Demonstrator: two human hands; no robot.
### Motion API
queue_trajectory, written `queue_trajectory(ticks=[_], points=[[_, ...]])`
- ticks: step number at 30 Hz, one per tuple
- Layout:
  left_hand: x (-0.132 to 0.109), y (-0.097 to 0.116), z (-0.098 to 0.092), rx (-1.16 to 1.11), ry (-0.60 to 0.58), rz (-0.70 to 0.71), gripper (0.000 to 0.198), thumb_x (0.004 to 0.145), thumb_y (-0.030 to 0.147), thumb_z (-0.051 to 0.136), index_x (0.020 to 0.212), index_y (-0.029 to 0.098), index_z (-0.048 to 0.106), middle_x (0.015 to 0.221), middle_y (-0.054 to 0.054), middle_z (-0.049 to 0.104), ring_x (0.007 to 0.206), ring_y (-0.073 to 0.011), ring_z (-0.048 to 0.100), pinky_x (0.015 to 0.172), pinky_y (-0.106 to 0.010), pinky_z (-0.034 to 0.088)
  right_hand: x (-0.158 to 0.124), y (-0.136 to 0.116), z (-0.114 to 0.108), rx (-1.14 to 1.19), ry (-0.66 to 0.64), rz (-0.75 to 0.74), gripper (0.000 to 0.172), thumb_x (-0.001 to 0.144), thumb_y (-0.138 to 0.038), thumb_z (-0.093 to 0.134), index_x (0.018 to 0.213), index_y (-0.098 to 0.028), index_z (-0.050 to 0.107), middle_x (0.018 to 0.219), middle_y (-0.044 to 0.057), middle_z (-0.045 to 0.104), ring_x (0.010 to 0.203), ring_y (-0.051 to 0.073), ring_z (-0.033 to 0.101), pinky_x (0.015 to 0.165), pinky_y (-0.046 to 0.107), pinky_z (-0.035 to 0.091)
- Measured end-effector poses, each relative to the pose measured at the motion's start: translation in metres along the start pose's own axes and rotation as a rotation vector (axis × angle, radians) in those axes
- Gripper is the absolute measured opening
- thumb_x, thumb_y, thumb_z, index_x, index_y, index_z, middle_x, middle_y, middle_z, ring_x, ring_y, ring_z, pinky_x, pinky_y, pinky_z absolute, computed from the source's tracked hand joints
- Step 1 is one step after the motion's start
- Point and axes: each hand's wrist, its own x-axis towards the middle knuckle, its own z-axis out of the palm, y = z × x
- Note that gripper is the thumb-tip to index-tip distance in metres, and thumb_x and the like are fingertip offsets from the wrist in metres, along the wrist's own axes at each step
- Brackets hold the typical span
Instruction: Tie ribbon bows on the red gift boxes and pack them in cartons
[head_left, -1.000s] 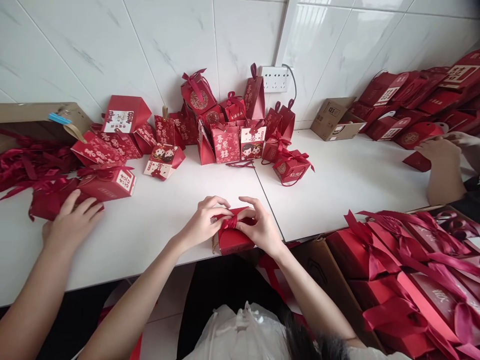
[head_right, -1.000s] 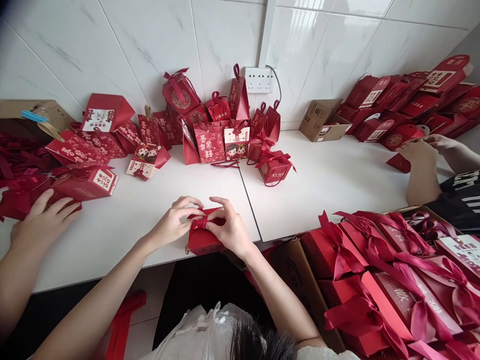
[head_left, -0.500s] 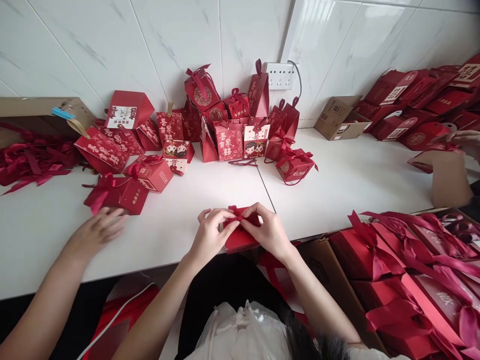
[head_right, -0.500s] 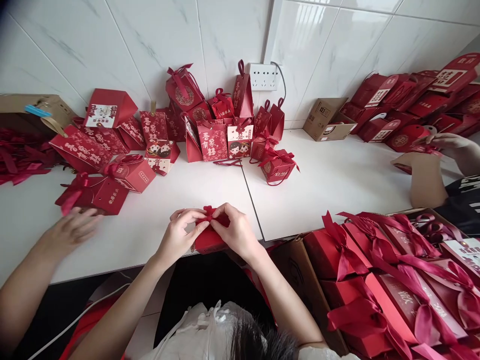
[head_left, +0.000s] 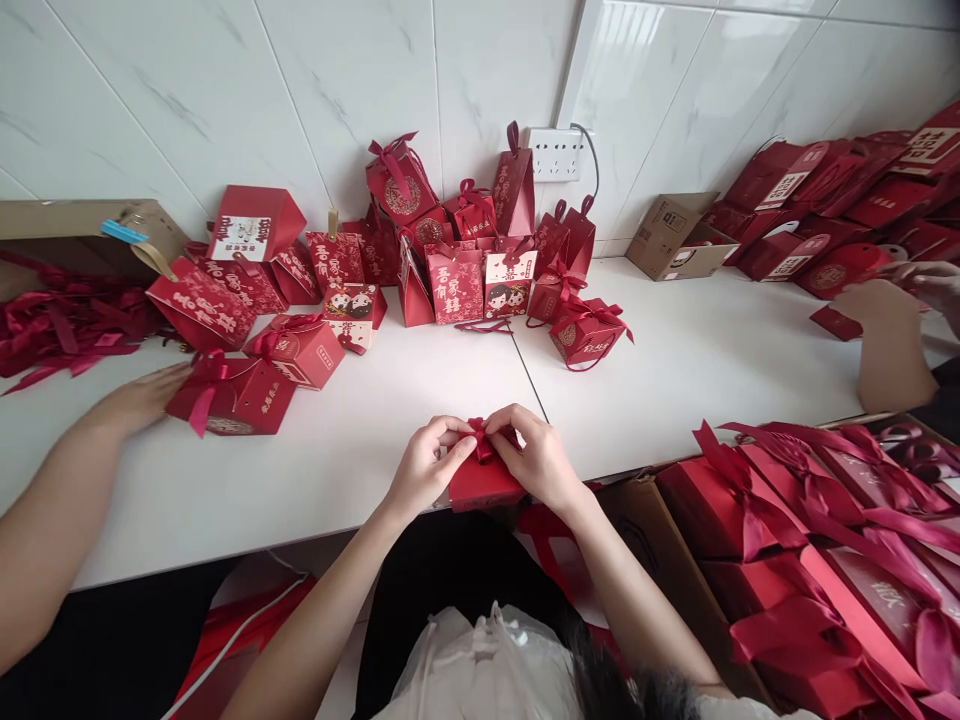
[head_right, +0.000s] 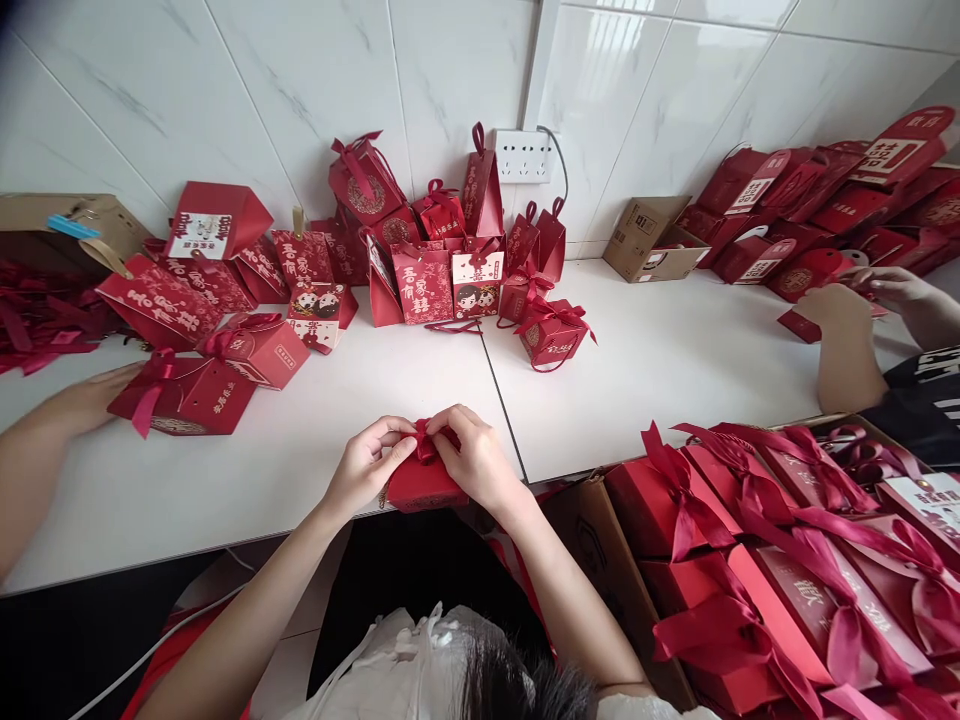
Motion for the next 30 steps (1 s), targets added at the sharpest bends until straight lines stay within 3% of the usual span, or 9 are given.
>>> queue_trajectory(ticks=[3, 5, 8, 11, 15, 19, 24, 30], points=[[0.001, -0.002, 0.0, -0.034, 0.023, -0.005, 0.024, 0.081, 0.041, 0.059, 0.088, 0.017, 0.058, 0.075, -0.003, 0.067, 0.072, -0.0159, 0.063, 0.064, -0.024, 0.048, -0.007, -0.008, -0.009, -0.097, 0.047, -0.101, 0.009, 0.084, -0.014, 0.052, 0.089, -0.021, 0.055, 0.105, 0.009, 0.057, 0.097, 0.02, 0.058, 0.083, 0.036, 0.049], [0.001, -0.003, 0.0, -0.044, 0.022, -0.003, 0.024, 0.08, 0.041, 0.06, 0.088, 0.018, 0.058, 0.075, -0.002, 0.067, 0.071, -0.0154, 0.063, 0.063, -0.024, 0.047, -0.013, -0.014, -0.016, -0.185, -0.005, -0.17, 0.006, 0.083, -0.018, 0.057, 0.089, -0.021, 0.058, 0.107, 0.01, 0.054, 0.098, 0.022, 0.056, 0.083, 0.038, 0.048], [0.0, -0.002, -0.001, -0.032, 0.019, -0.004, 0.024, 0.08, 0.04, 0.06, 0.089, 0.018, 0.058, 0.077, -0.003, 0.068, 0.073, -0.0155, 0.063, 0.064, -0.023, 0.047, -0.019, -0.018, -0.019, -0.351, -0.046, -0.238, 0.003, 0.084, -0.023, 0.061, 0.086, -0.021, 0.063, 0.099, 0.008, 0.057, 0.088, 0.021, 0.055, 0.079, 0.038, 0.046], [-0.001, 0.0, -0.002, -0.03, 0.003, -0.017, 0.026, 0.081, 0.042, 0.06, 0.091, 0.018, 0.058, 0.082, -0.004, 0.069, 0.076, -0.0168, 0.065, 0.064, -0.024, 0.049, -0.02, -0.014, -0.014, -0.472, 0.002, -0.252, 0.008, 0.087, -0.024, 0.059, 0.091, -0.02, 0.064, 0.096, 0.008, 0.059, 0.081, 0.02, 0.053, 0.075, 0.037, 0.044], [-0.001, 0.003, -0.004, 0.007, -0.017, 0.018, 0.029, 0.081, 0.043, 0.058, 0.092, 0.017, 0.06, 0.1, -0.009, 0.068, 0.08, -0.0189, 0.067, 0.063, -0.025, 0.051, -0.016, -0.008, -0.009, -0.502, 0.036, -0.339, 0.008, 0.09, -0.02, 0.055, 0.089, -0.019, 0.063, 0.091, 0.007, 0.06, 0.079, 0.017, 0.053, 0.076, 0.034, 0.043], [-0.005, 0.003, -0.01, 0.157, 0.043, 0.104, 0.026, 0.082, 0.041, 0.056, 0.09, 0.018, 0.062, 0.112, -0.009, 0.066, 0.082, -0.02, 0.069, 0.07, -0.029, 0.053, -0.017, -0.007, -0.011, -0.515, 0.065, -0.411, 0.013, 0.089, -0.01, 0.053, 0.087, -0.018, 0.063, 0.084, 0.005, 0.06, 0.075, 0.016, 0.051, 0.073, 0.032, 0.041], [-0.014, 0.003, -0.017, 0.425, 0.164, 0.24, 0.022, 0.085, 0.039, 0.053, 0.083, 0.021, 0.064, 0.092, -0.003, 0.071, 0.078, -0.019, 0.07, 0.095, -0.042, 0.042, -0.023, -0.006, -0.021, -0.54, 0.035, -0.415, 0.017, 0.087, -0.005, 0.051, 0.089, -0.018, 0.062, 0.088, 0.007, 0.06, 0.077, 0.017, 0.05, 0.072, 0.032, 0.041], [-0.028, 0.005, -0.017, 0.531, 0.216, 0.231, 0.018, 0.087, 0.036, 0.05, 0.088, 0.022, 0.061, 0.075, 0.001, 0.073, 0.075, -0.0197, 0.07, 0.094, -0.043, 0.036, -0.029, -0.003, -0.034, -0.639, 0.011, -0.43, 0.025, 0.088, 0.0, 0.043, 0.09, -0.018, 0.061, 0.088, 0.008, 0.06, 0.076, 0.017, 0.05, 0.074, 0.034, 0.04]])
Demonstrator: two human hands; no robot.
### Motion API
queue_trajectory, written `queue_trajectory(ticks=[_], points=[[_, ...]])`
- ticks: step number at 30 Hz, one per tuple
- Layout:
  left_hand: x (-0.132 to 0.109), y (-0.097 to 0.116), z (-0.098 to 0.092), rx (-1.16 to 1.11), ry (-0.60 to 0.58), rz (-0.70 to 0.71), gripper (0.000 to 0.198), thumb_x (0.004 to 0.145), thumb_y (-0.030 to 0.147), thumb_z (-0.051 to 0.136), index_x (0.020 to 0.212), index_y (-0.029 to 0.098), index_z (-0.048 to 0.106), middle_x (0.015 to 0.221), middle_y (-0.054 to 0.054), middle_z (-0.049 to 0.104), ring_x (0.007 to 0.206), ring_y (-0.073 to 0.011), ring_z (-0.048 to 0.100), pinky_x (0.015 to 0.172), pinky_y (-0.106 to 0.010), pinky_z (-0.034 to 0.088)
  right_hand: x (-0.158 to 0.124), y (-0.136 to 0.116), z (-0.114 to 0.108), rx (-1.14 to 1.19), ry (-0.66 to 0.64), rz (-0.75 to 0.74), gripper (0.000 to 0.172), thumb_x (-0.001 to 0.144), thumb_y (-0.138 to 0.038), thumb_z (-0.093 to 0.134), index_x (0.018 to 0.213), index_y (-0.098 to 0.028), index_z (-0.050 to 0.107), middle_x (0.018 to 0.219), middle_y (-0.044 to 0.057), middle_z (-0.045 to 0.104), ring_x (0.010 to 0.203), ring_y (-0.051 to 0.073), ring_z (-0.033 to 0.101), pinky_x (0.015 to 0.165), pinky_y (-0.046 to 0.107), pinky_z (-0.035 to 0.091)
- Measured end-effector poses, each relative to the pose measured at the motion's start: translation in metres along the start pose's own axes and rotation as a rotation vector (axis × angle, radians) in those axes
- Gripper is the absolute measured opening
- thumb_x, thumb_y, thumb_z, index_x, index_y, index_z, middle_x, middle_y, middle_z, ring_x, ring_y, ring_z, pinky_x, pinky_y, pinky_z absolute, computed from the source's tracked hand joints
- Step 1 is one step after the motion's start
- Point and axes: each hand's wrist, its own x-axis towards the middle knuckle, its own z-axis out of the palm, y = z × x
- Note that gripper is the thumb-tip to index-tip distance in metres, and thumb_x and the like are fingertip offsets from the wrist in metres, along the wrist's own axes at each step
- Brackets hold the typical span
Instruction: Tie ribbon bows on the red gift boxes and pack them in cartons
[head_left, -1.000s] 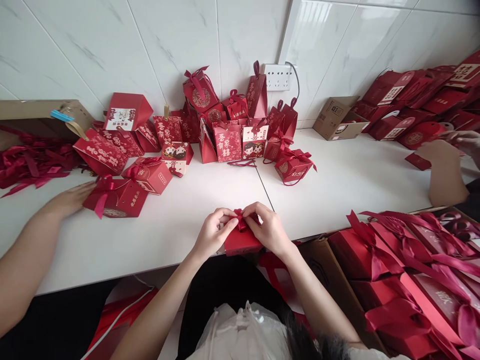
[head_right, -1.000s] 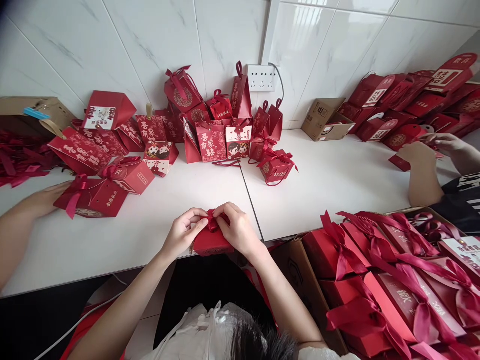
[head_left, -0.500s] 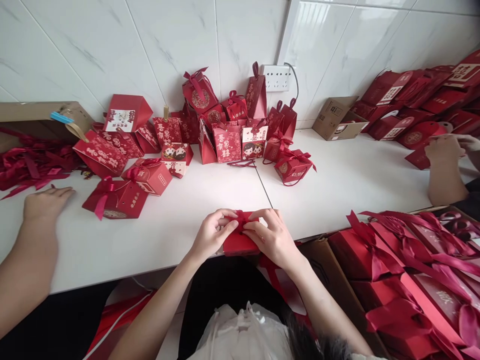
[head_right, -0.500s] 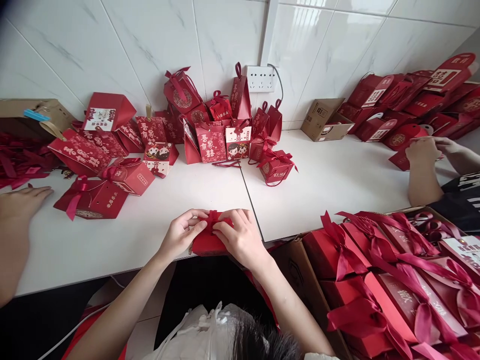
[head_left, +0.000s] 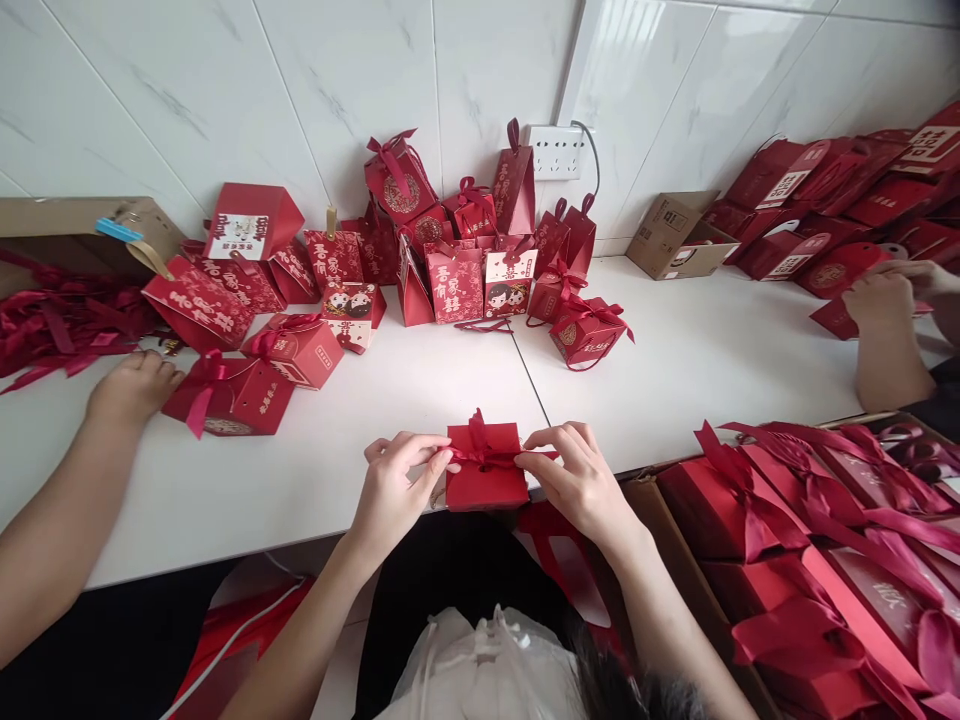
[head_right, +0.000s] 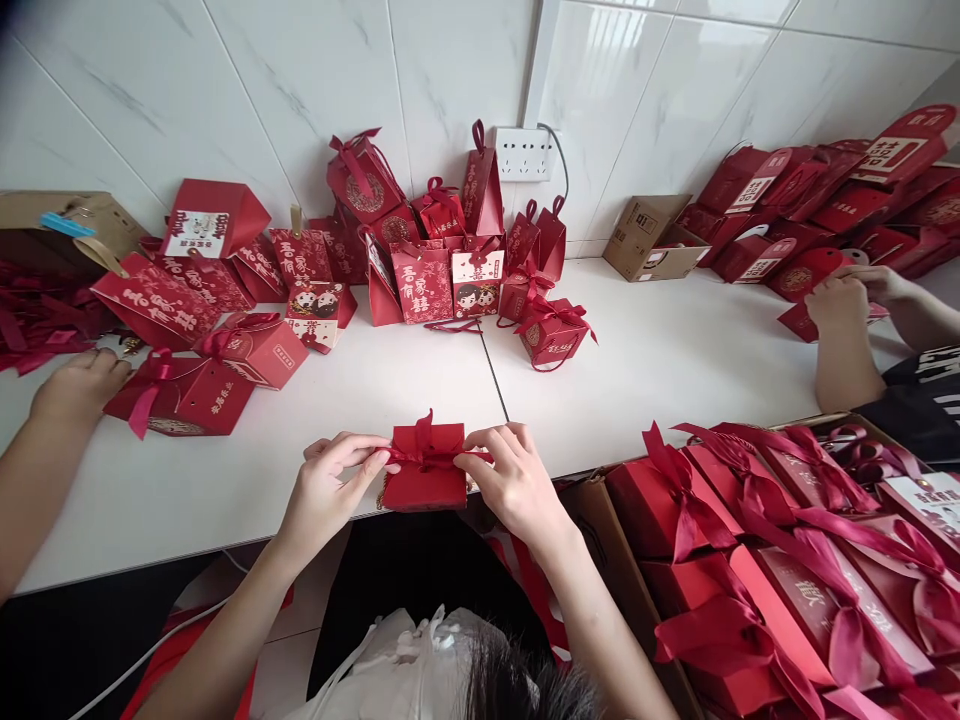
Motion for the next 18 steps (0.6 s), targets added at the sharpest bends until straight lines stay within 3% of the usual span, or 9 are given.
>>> queue_trajectory(ticks=[4, 8, 13, 18], points=[[-0.005, 0.006, -0.002, 0.025, -0.027, -0.053, 0.018, 0.086, 0.036, 0.05, 0.093, 0.023, 0.06, 0.066, 0.002, 0.07, 0.079, -0.0215, 0.069, 0.093, -0.043, 0.036, -0.002, -0.003, -0.004, 0.008, -0.008, 0.042, 0.019, 0.09, -0.006, 0.046, 0.092, -0.018, 0.06, 0.088, 0.007, 0.061, 0.074, 0.016, 0.053, 0.074, 0.034, 0.041], [-0.003, 0.01, -0.006, 0.002, -0.087, -0.148, 0.026, 0.083, 0.044, 0.051, 0.094, 0.021, 0.059, 0.066, 0.001, 0.066, 0.076, -0.0205, 0.066, 0.087, -0.038, 0.043, -0.003, -0.012, -0.007, 0.147, -0.002, 0.222, 0.008, 0.091, -0.021, 0.052, 0.095, -0.018, 0.058, 0.083, 0.006, 0.061, 0.076, 0.017, 0.057, 0.071, 0.032, 0.043], [0.0, 0.01, -0.004, -0.029, -0.18, -0.224, 0.027, 0.086, 0.045, 0.045, 0.077, 0.021, 0.056, 0.077, -0.001, 0.065, 0.078, -0.0179, 0.062, 0.072, -0.029, 0.048, -0.001, -0.017, -0.004, 0.219, -0.114, 0.483, 0.021, 0.092, -0.029, 0.048, 0.076, -0.019, 0.058, 0.071, 0.002, 0.059, 0.065, 0.015, 0.056, 0.063, 0.028, 0.042], [0.0, 0.013, 0.01, 0.13, 0.097, 0.035, 0.015, 0.084, 0.033, 0.052, 0.09, 0.02, 0.057, 0.092, -0.006, 0.056, 0.092, -0.0208, 0.055, 0.084, -0.035, 0.047, 0.007, -0.007, 0.007, 0.39, -0.124, 0.657, 0.028, 0.092, -0.035, 0.045, 0.076, -0.019, 0.062, 0.067, 0.002, 0.059, 0.058, 0.014, 0.052, 0.055, 0.026, 0.042]])
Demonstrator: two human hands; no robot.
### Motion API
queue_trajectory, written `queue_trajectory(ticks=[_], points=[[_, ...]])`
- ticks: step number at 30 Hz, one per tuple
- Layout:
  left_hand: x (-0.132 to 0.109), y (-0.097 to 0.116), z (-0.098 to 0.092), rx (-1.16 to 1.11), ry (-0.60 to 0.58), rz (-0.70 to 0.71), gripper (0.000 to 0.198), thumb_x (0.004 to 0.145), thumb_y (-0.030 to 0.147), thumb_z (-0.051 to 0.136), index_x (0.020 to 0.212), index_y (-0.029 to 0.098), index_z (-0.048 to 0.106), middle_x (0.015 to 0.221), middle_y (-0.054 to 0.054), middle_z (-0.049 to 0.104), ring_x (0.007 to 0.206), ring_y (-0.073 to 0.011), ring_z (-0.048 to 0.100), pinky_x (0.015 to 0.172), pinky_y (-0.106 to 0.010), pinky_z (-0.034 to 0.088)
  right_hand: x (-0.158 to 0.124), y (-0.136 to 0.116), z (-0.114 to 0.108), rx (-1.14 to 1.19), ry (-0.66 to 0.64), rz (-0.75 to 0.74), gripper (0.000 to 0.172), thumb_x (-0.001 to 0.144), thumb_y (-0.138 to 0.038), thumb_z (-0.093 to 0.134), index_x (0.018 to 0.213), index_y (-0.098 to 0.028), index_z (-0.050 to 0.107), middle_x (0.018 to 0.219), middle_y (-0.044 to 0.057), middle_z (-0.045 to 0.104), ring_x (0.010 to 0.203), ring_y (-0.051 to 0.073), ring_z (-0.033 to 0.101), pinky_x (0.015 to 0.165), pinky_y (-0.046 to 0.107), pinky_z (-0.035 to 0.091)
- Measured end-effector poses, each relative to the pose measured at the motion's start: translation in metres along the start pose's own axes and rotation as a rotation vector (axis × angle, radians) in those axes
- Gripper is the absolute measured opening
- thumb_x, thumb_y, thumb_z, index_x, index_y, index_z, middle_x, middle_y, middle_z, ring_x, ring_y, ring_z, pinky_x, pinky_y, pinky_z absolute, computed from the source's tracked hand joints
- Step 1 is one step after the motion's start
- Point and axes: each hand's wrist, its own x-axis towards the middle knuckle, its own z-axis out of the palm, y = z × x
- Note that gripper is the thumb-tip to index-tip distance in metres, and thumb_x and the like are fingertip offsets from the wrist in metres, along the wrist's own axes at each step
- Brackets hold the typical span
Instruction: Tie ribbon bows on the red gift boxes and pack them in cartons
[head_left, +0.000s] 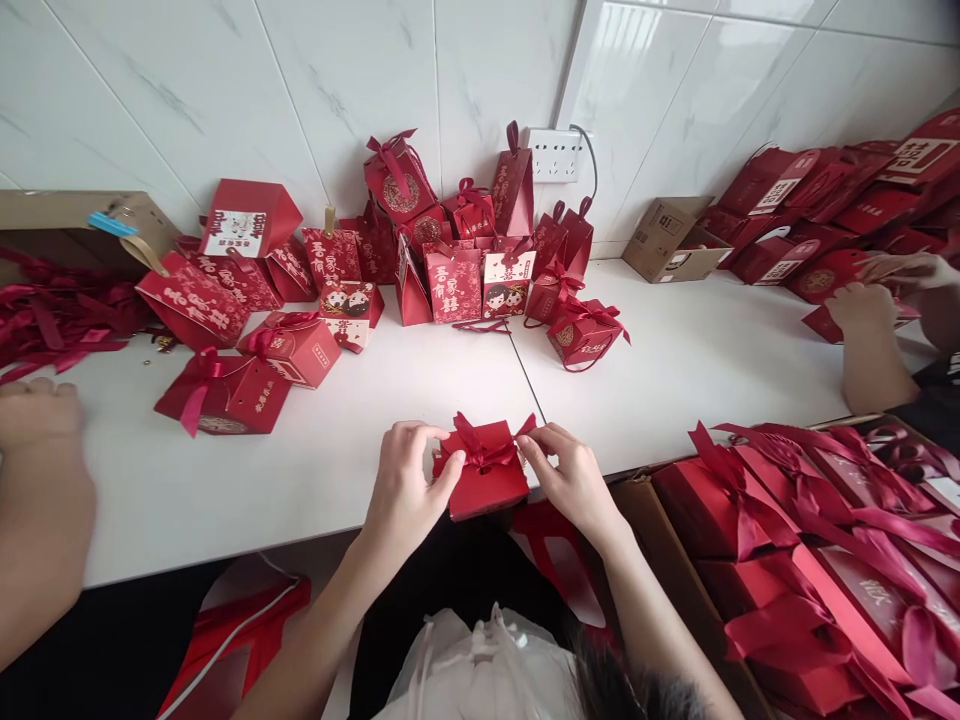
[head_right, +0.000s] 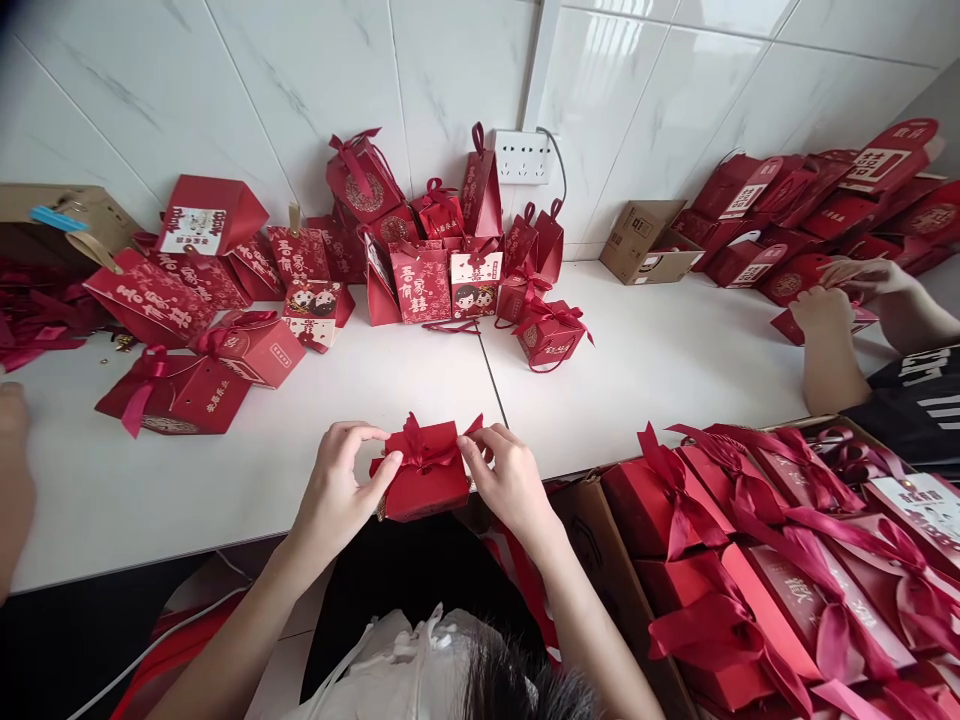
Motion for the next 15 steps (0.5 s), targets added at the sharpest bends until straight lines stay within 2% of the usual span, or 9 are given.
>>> queue_trajectory(ticks=[2, 4, 7, 10, 15], points=[[0.001, 0.005, 0.006, 0.072, 0.031, 0.095, 0.014, 0.085, 0.029, 0.054, 0.094, 0.02, 0.059, 0.097, -0.007, 0.054, 0.097, -0.0223, 0.052, 0.087, -0.039, 0.046, 0.007, 0.001, 0.002, 0.068, -0.013, 0.02, 0.028, 0.09, -0.037, 0.047, 0.072, -0.019, 0.059, 0.067, 0.002, 0.059, 0.059, 0.014, 0.051, 0.056, 0.026, 0.042], [0.003, 0.01, 0.01, 0.1, -0.013, 0.142, 0.013, 0.086, 0.028, 0.054, 0.094, 0.021, 0.06, 0.102, -0.007, 0.054, 0.099, -0.0228, 0.051, 0.088, -0.04, 0.045, 0.014, -0.001, 0.003, 0.134, -0.022, 0.033, 0.026, 0.088, -0.037, 0.05, 0.071, -0.019, 0.058, 0.066, 0.002, 0.059, 0.061, 0.014, 0.051, 0.057, 0.026, 0.042], [0.006, 0.013, 0.015, 0.092, -0.056, 0.143, 0.009, 0.087, 0.026, 0.054, 0.089, 0.02, 0.06, 0.101, -0.007, 0.054, 0.099, -0.0226, 0.052, 0.086, -0.04, 0.046, 0.026, -0.005, 0.006, 0.227, -0.065, 0.058, 0.024, 0.086, -0.036, 0.052, 0.07, -0.019, 0.057, 0.064, 0.001, 0.057, 0.061, 0.014, 0.051, 0.06, 0.027, 0.042], [0.008, 0.01, 0.019, 0.088, -0.048, 0.154, 0.007, 0.086, 0.024, 0.054, 0.083, 0.019, 0.058, 0.098, -0.006, 0.055, 0.098, -0.022, 0.052, 0.086, -0.039, 0.045, 0.039, -0.008, 0.011, 0.296, -0.106, 0.058, 0.021, 0.084, -0.033, 0.052, 0.07, -0.018, 0.056, 0.064, -0.001, 0.056, 0.061, 0.013, 0.05, 0.062, 0.027, 0.041], [0.006, 0.006, 0.024, 0.098, -0.057, 0.211, 0.004, 0.084, 0.023, 0.058, 0.085, 0.02, 0.056, 0.097, -0.005, 0.056, 0.098, -0.0218, 0.053, 0.086, -0.039, 0.045, 0.058, -0.004, 0.02, 0.283, -0.186, 0.037, 0.019, 0.083, -0.03, 0.053, 0.069, -0.018, 0.059, 0.068, -0.001, 0.058, 0.062, 0.012, 0.05, 0.063, 0.027, 0.04]])
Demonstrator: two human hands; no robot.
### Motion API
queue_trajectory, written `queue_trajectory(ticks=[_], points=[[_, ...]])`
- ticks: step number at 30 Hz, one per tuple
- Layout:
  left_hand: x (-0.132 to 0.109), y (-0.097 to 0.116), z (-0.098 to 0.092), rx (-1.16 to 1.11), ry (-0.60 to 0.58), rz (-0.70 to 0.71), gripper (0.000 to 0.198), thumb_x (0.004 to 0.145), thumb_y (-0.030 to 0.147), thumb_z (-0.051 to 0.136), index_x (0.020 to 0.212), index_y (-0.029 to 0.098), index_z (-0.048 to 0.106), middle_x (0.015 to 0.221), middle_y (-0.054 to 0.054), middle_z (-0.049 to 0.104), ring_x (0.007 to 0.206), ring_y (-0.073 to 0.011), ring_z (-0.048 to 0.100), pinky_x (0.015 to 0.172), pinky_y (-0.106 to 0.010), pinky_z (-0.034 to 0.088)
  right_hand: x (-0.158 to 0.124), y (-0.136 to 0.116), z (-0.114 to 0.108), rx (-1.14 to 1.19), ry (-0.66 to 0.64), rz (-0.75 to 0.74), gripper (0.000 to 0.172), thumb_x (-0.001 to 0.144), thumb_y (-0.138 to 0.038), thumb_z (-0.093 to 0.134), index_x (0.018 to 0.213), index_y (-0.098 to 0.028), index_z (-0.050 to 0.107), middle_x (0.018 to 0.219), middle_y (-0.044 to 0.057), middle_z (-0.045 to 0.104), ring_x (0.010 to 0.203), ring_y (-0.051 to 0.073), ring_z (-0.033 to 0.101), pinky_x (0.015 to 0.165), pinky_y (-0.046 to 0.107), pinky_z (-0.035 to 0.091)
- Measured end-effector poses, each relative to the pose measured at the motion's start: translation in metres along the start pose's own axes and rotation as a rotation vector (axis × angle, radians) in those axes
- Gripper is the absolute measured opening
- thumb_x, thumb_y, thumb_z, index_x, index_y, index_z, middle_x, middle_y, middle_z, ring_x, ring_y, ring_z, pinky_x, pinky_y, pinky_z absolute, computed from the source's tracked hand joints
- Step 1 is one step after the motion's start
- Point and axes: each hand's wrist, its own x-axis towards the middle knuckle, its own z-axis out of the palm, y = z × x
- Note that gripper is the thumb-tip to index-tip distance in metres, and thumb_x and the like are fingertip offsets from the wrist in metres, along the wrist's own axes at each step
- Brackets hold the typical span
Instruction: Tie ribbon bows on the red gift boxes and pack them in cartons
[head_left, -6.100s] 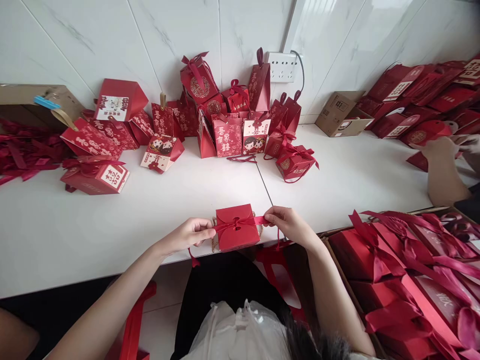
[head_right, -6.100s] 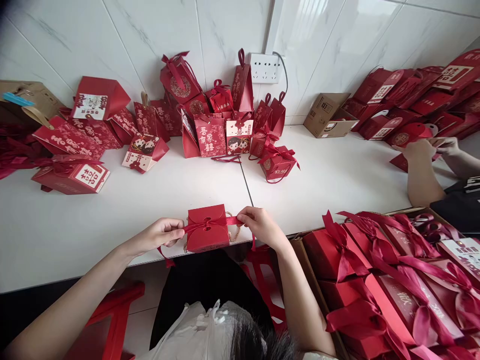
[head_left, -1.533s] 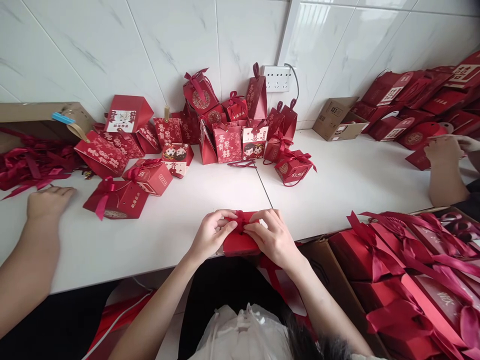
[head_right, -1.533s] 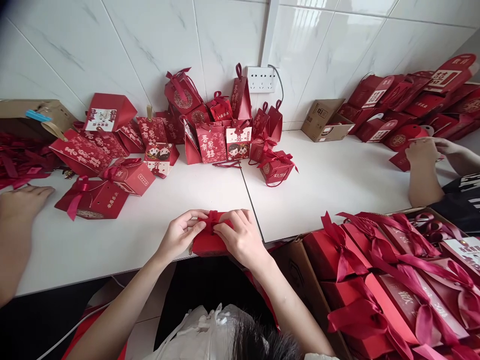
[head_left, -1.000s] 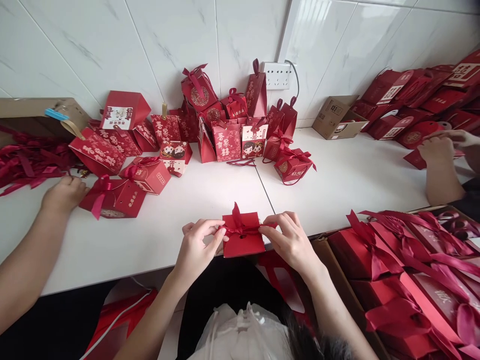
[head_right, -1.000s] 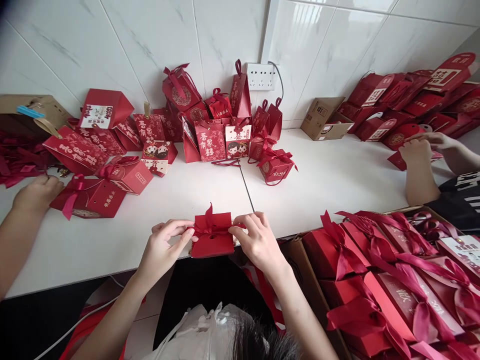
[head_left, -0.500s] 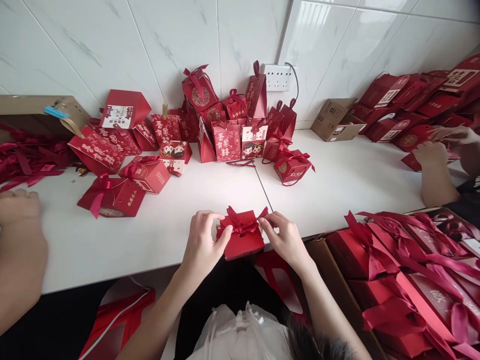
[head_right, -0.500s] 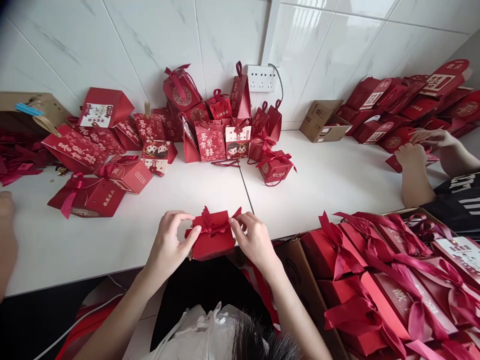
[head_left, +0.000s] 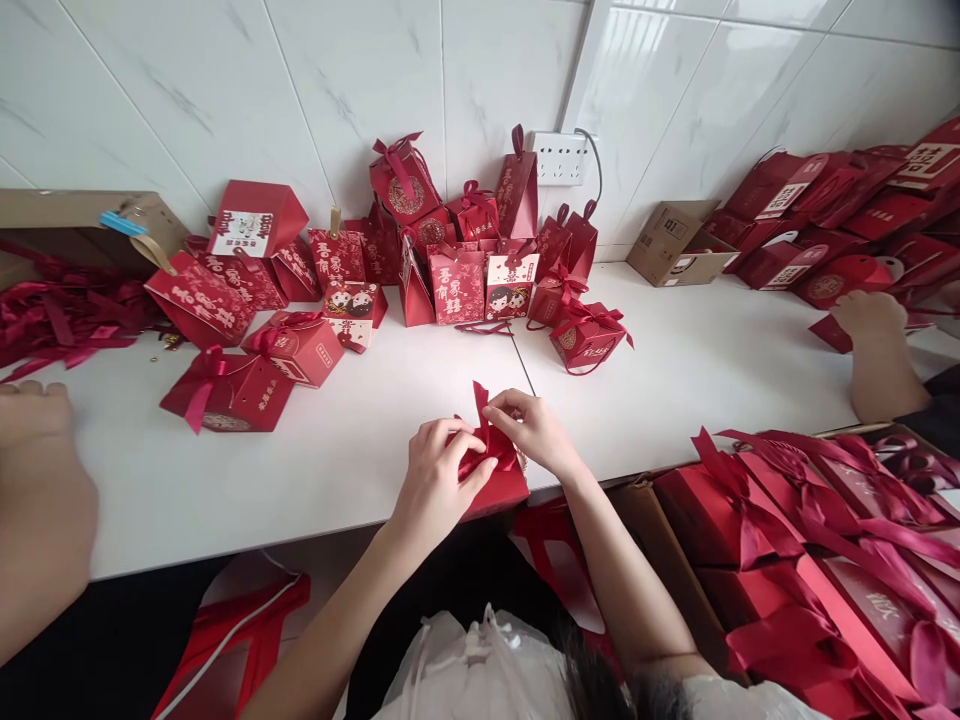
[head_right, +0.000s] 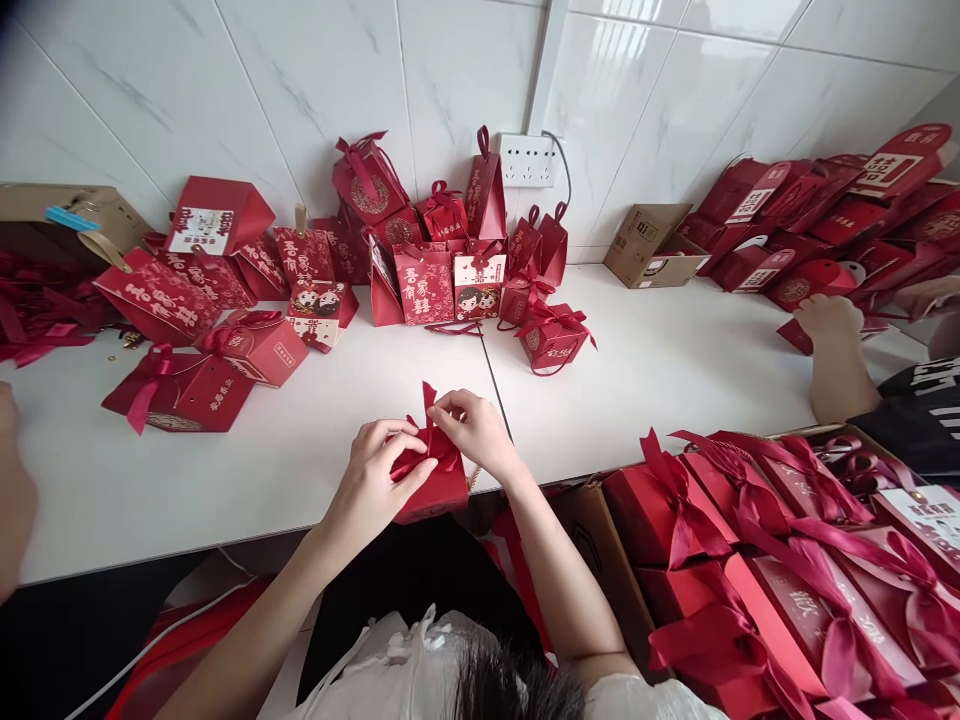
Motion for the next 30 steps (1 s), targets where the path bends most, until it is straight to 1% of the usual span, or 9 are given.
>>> queue_trajectory(ticks=[3, 6, 7, 9, 12, 15, 20, 25, 30], points=[[0.001, 0.001, -0.002, -0.03, 0.004, -0.018, 0.005, 0.085, 0.025, 0.056, 0.087, 0.02, 0.056, 0.096, -0.005, 0.056, 0.098, -0.0214, 0.053, 0.087, -0.039, 0.044, -0.004, 0.003, -0.005, -0.095, 0.036, -0.035, 0.017, 0.083, -0.031, 0.056, 0.076, -0.018, 0.064, 0.076, 0.001, 0.061, 0.064, 0.013, 0.05, 0.065, 0.027, 0.042], [-0.001, 0.001, -0.01, -0.092, 0.04, -0.065, 0.016, 0.084, 0.028, 0.055, 0.098, 0.021, 0.054, 0.1, -0.006, 0.056, 0.1, -0.0218, 0.052, 0.089, -0.038, 0.044, -0.023, 0.002, -0.016, -0.155, 0.143, -0.007, 0.026, 0.086, -0.041, 0.053, 0.091, -0.017, 0.063, 0.075, 0.002, 0.059, 0.062, 0.013, 0.05, 0.061, 0.027, 0.043], [-0.003, -0.001, -0.014, -0.113, 0.053, -0.095, 0.019, 0.083, 0.029, 0.055, 0.1, 0.02, 0.053, 0.1, -0.007, 0.056, 0.099, -0.0219, 0.052, 0.088, -0.038, 0.044, -0.031, 0.001, -0.02, -0.161, 0.143, 0.015, 0.03, 0.087, -0.045, 0.052, 0.092, -0.017, 0.061, 0.071, 0.002, 0.058, 0.061, 0.013, 0.05, 0.059, 0.026, 0.042], [-0.008, -0.004, -0.021, -0.15, 0.053, -0.177, 0.018, 0.082, 0.033, 0.054, 0.095, 0.02, 0.052, 0.094, -0.006, 0.057, 0.092, -0.0208, 0.054, 0.083, -0.035, 0.046, -0.046, -0.001, -0.026, -0.167, 0.076, 0.045, 0.033, 0.086, -0.049, 0.052, 0.087, -0.018, 0.059, 0.065, -0.001, 0.054, 0.059, 0.013, 0.048, 0.056, 0.025, 0.041], [-0.017, -0.009, -0.029, -0.213, -0.06, -0.319, 0.018, 0.083, 0.038, 0.049, 0.077, 0.021, 0.049, 0.074, -0.001, 0.054, 0.073, -0.0167, 0.053, 0.069, -0.028, 0.046, -0.06, -0.003, -0.025, -0.189, -0.015, 0.06, 0.031, 0.082, -0.05, 0.058, 0.08, -0.019, 0.058, 0.064, -0.002, 0.051, 0.058, 0.012, 0.046, 0.055, 0.024, 0.039], [-0.022, -0.008, -0.03, -0.263, -0.153, -0.384, 0.025, 0.083, 0.041, 0.048, 0.068, 0.021, 0.047, 0.065, 0.002, 0.051, 0.064, -0.0141, 0.049, 0.062, -0.025, 0.043, -0.06, -0.004, -0.017, -0.174, -0.019, 0.089, 0.028, 0.082, -0.047, 0.059, 0.075, -0.02, 0.055, 0.062, -0.004, 0.047, 0.057, 0.012, 0.042, 0.053, 0.024, 0.036], [-0.022, -0.004, -0.026, -0.342, -0.127, -0.389, 0.027, 0.085, 0.039, 0.048, 0.064, 0.02, 0.045, 0.062, 0.003, 0.047, 0.061, -0.0123, 0.046, 0.06, -0.023, 0.04, -0.054, -0.003, -0.009, 0.027, -0.101, 0.122, 0.029, 0.086, -0.041, 0.052, 0.067, -0.019, 0.048, 0.06, -0.005, 0.043, 0.056, 0.011, 0.037, 0.053, 0.024, 0.032], [-0.022, -0.01, -0.024, -0.629, -0.22, -0.522, 0.033, 0.086, 0.041, 0.047, 0.061, 0.02, 0.041, 0.058, 0.004, 0.041, 0.053, -0.0098, 0.041, 0.051, -0.021, 0.036, -0.055, 0.006, -0.008, 0.34, -0.116, 0.218, 0.036, 0.08, -0.049, 0.056, 0.065, -0.02, 0.043, 0.059, -0.005, 0.038, 0.054, 0.01, 0.032, 0.051, 0.023, 0.027], [-0.021, -0.018, -0.02, -0.768, -0.247, -0.552, 0.036, 0.083, 0.042, 0.049, 0.058, 0.019, 0.037, 0.056, 0.004, 0.037, 0.052, -0.009, 0.038, 0.049, -0.021, 0.036, -0.054, 0.02, -0.005, 0.587, -0.131, 0.267, 0.038, 0.075, -0.049, 0.063, 0.063, -0.02, 0.042, 0.059, -0.005, 0.039, 0.054, 0.009, 0.034, 0.055, 0.023, 0.031]])
